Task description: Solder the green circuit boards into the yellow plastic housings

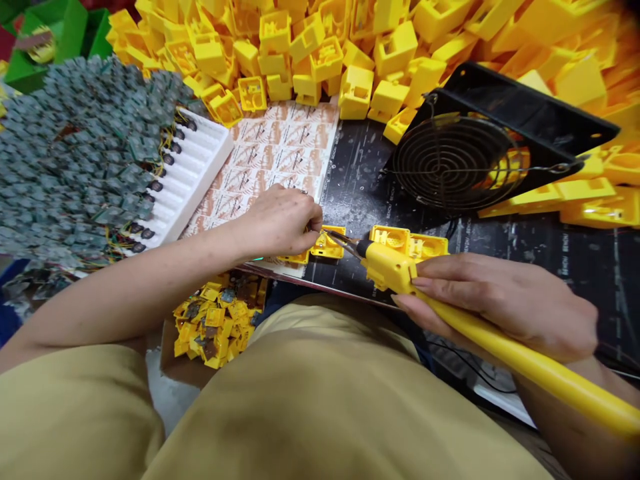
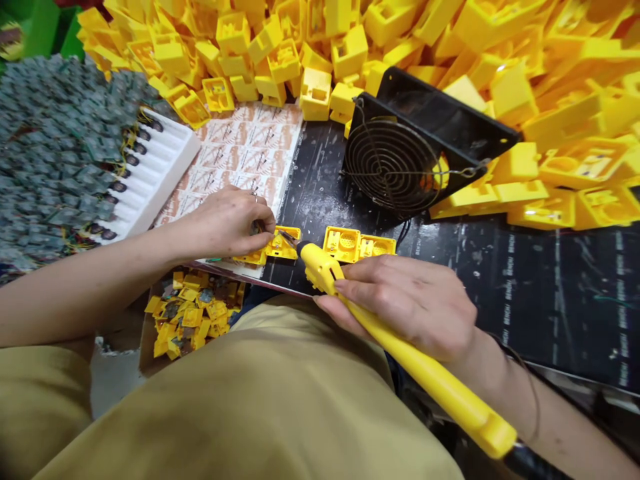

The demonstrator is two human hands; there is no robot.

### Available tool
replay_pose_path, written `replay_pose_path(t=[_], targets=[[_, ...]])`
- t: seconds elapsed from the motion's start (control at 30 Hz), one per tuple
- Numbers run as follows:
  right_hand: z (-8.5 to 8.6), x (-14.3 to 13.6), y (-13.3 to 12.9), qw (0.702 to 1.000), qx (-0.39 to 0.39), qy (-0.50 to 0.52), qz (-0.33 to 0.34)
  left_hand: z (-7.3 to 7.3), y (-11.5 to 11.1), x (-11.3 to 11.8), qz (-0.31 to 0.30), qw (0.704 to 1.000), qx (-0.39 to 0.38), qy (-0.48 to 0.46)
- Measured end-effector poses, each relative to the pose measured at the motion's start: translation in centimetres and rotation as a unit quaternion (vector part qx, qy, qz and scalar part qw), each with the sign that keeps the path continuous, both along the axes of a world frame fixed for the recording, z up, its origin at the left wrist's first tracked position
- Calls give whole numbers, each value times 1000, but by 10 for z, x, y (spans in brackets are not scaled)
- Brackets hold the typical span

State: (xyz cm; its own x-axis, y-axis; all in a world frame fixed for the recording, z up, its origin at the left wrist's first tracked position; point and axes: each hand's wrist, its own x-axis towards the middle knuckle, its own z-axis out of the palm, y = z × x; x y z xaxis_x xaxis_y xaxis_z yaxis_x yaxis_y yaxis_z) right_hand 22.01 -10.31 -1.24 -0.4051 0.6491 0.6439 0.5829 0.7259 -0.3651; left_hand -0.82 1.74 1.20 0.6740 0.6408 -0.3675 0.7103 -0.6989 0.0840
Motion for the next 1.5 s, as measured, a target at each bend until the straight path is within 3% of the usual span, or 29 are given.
replay_pose_path(t=[0.27,0.67,0.8,0.9,1.0,1.13,1.23,1.3,1.4,1.5], targets=[[15,2,5,996,18,-74,38,0,0,1,5,1000,6,4],[3,19,-12,994,-85,-45,-42,0,1,1,2,1000,8,4],[7,23,-22,997,-52,11,-63,0,-1,2,14,1000,-1,7],[12,19,-26,993,-62,-23,-101,-1,-3,2,13,1000,-15,0],[7,19,-22,990,-21,-118,-75,-1,-1,-7,4,998,-17,-55],[-11,35,-8,983,37,-174,-42,0,6,-40,-5,980,18,-198],[-22,43,2,984,19,-177,-26,-10,-3,-59,-32,974,21,-224],[-28,41,9,984,2,-179,-6,-25,-17,-57,-61,974,46,-215],[-37,29,20,982,12,-187,10,-54,-37,-42,-83,971,142,-175],[-46,18,27,982,49,-182,-2,-63,-49,-47,-87,965,181,-171]])
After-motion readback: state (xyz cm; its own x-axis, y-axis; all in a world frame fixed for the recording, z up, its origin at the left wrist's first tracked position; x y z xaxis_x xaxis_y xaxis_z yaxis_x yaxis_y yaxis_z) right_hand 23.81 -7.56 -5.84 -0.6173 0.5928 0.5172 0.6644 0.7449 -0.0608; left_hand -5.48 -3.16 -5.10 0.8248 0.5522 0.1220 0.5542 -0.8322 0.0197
